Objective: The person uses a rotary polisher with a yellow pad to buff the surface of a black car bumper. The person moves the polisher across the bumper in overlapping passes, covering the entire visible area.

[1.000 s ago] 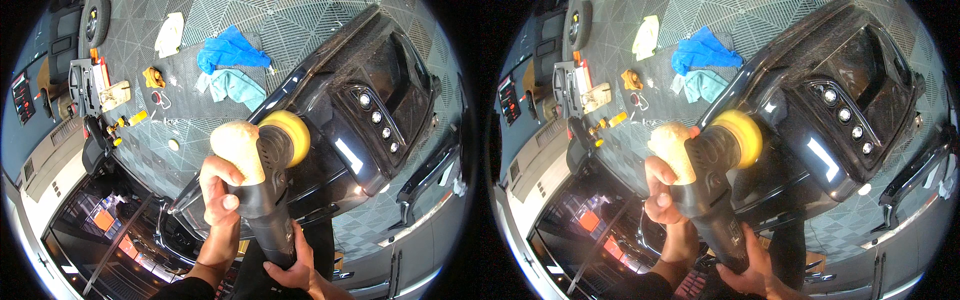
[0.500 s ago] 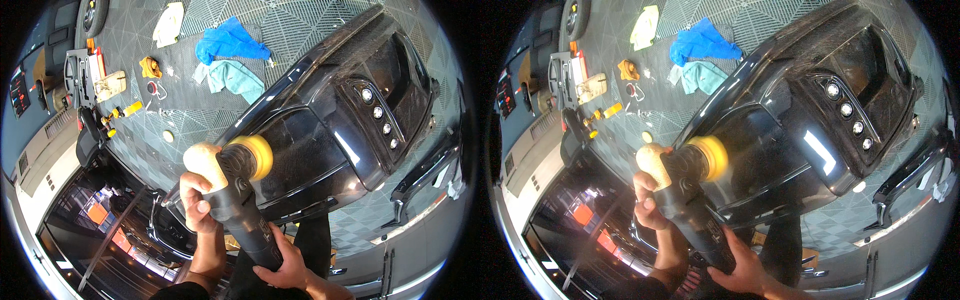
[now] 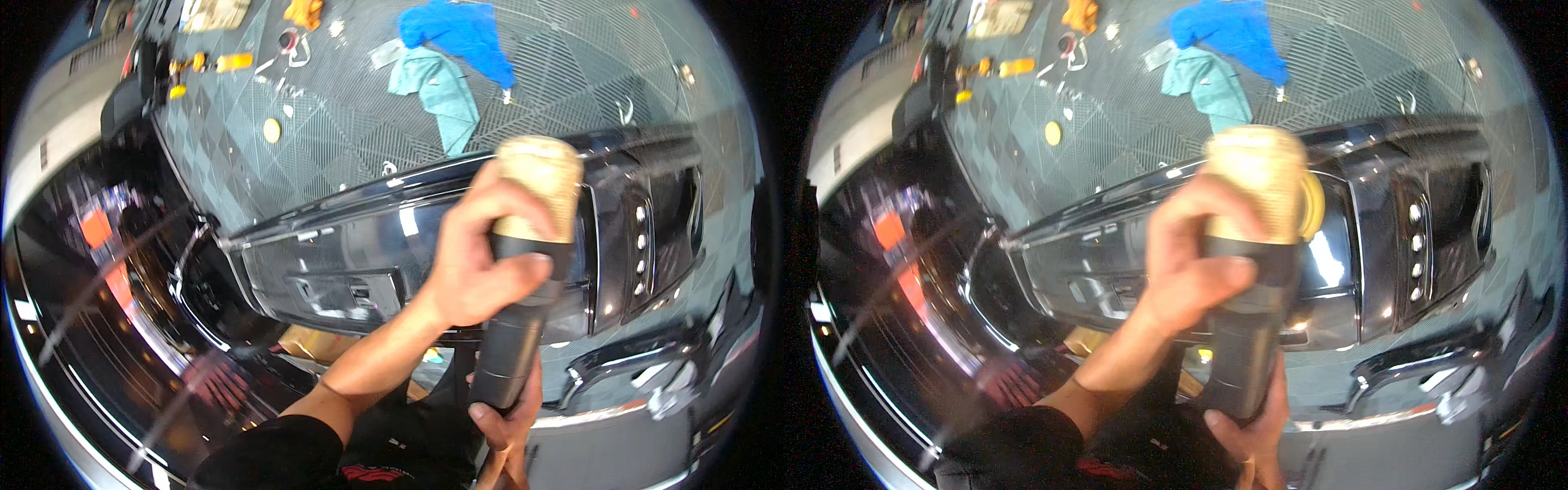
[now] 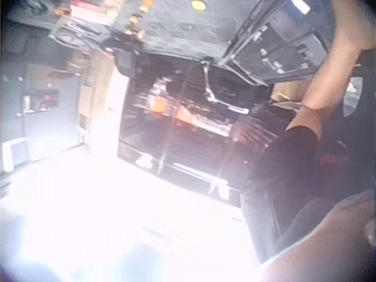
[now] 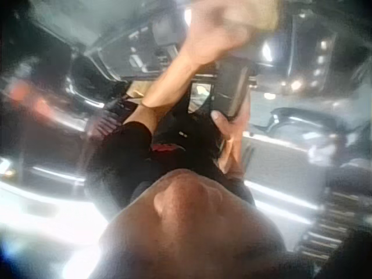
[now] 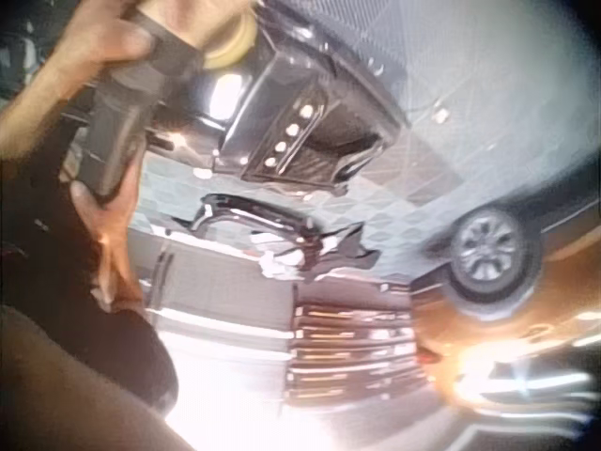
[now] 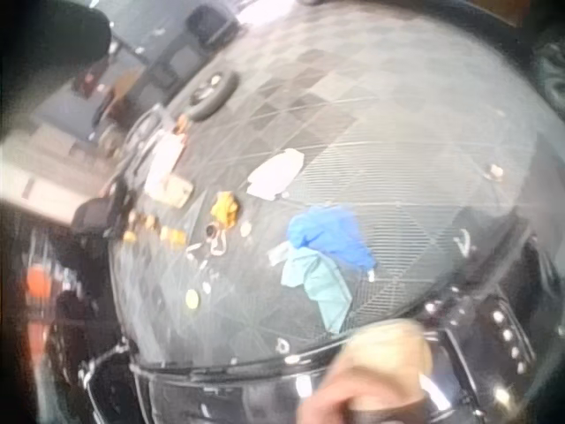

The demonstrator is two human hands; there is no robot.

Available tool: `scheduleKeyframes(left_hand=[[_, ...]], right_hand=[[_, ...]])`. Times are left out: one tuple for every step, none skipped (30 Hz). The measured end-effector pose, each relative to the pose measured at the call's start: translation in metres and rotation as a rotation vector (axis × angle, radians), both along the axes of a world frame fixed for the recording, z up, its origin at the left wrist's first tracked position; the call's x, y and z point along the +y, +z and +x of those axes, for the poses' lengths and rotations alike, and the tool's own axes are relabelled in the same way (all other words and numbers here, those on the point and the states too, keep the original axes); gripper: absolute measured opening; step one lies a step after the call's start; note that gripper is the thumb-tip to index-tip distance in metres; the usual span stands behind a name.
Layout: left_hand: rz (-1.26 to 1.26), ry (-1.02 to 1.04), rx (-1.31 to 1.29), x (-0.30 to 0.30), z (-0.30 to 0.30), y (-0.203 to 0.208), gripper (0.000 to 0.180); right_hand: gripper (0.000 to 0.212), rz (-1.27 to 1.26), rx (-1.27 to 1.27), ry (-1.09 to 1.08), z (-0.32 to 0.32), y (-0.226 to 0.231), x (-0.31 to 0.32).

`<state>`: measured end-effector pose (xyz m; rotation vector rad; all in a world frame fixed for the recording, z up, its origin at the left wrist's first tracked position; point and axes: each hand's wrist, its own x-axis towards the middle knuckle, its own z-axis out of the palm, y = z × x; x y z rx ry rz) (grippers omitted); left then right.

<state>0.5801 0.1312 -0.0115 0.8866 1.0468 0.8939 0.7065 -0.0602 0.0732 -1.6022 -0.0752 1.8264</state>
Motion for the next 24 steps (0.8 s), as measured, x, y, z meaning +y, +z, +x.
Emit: scheduleKeyframes(left_hand=[[0.089, 0.004, 0.004, 0.001, 0.003, -0.005, 0.026], [0.167, -0.011, 0.016, 0.001, 0.007, -0.011, 0.026], [0.176, 0.017, 0.069, -0.001, 0.009, -0.011, 0.026], [0.182, 0.049, 0.095, -0.003, 0.010, -0.009, 0.027], [0.169, 0.118, 0.044, -0.005, 0.011, -0.008, 0.025], [0.173, 0.125, 0.079, -0.007, 0.006, -0.006, 0.024], [0.175, 0.133, 0.115, -0.010, 0.002, -0.004, 0.023], [0.175, 0.140, 0.149, -0.013, -0.003, -0.004, 0.023], [0.190, 0.148, 0.174, -0.016, -0.007, -0.004, 0.023], [0.205, 0.159, 0.204, -0.019, -0.013, -0.003, 0.022], [0.210, 0.177, 0.214, -0.022, -0.018, -0.003, 0.022], [0.217, 0.196, 0.228, -0.025, -0.023, -0.003, 0.022], [0.214, 0.223, 0.237, -0.027, -0.030, -0.001, 0.022], [0.215, 0.242, 0.227, -0.029, -0.035, -0.001, 0.022], [0.216, 0.252, 0.227, -0.031, -0.040, -0.001, 0.022], [0.216, 0.259, 0.230, -0.033, -0.047, -0.001, 0.023], [0.216, 0.266, 0.233, -0.035, -0.054, 0.000, 0.023], [0.217, 0.270, 0.236, -0.038, -0.061, 0.001, 0.023], [0.204, 0.257, 0.246, -0.040, -0.069, 0.004, 0.025], [0.220, 0.262, 0.269, -0.043, -0.072, 0.006, 0.026], [0.237, 0.266, 0.293, -0.047, -0.075, 0.008, 0.027], [0.255, 0.266, 0.316, -0.051, -0.076, 0.010, 0.028], [0.294, 0.247, 0.336, -0.055, -0.075, 0.012, 0.031], [0.335, 0.270, 0.350, -0.055, -0.070, 0.015, 0.030]], right_hand=[[0.116, -0.009, -0.009, -0.012, 0.000, 0.002, 0.003], [0.116, -0.027, -0.011, -0.041, 0.001, 0.000, 0.004], [0.114, -0.029, -0.020, -0.050, 0.002, -0.006, -0.002], [0.113, -0.035, -0.016, -0.029, 0.001, -0.005, 0.000], [0.111, -0.040, -0.012, -0.011, 0.000, -0.003, 0.004], [0.110, -0.045, -0.007, 0.007, -0.001, -0.001, 0.006], [0.106, -0.040, -0.005, 0.007, -0.003, -0.003, 0.003], [0.106, -0.042, 0.005, 0.011, -0.005, -0.003, 0.001], [0.105, -0.044, 0.015, 0.014, -0.008, -0.002, 0.000], [0.104, -0.047, 0.029, 0.021, -0.008, -0.002, -0.001], [0.105, -0.059, 0.054, 0.039, -0.006, -0.002, -0.004], [0.106, -0.066, 0.056, 0.058, -0.007, -0.002, -0.004], [0.106, -0.075, 0.063, 0.076, -0.011, 0.000, -0.003], [0.107, -0.080, 0.053, 0.083, -0.014, 0.001, -0.003], [0.108, -0.067, 0.071, 0.088, -0.015, -0.002, -0.006], [0.108, -0.066, 0.070, 0.114, -0.018, -0.003, -0.008], [0.108, -0.064, 0.070, 0.138, -0.022, -0.003, -0.009], [0.107, -0.062, 0.071, 0.160, -0.027, -0.004, -0.010], [0.108, -0.092, 0.094, 0.161, -0.031, -0.005, -0.011], [0.108, -0.086, 0.088, 0.200, -0.034, -0.006, -0.013], [0.107, -0.080, 0.083, 0.238, -0.036, -0.009, -0.017], [0.107, -0.072, 0.077, 0.271, -0.037, -0.014, -0.022], [0.103, -0.012, 0.035, 0.345, -0.039, -0.021, -0.030], [0.098, -0.013, -0.009, 0.332, -0.042, -0.021, -0.037]])
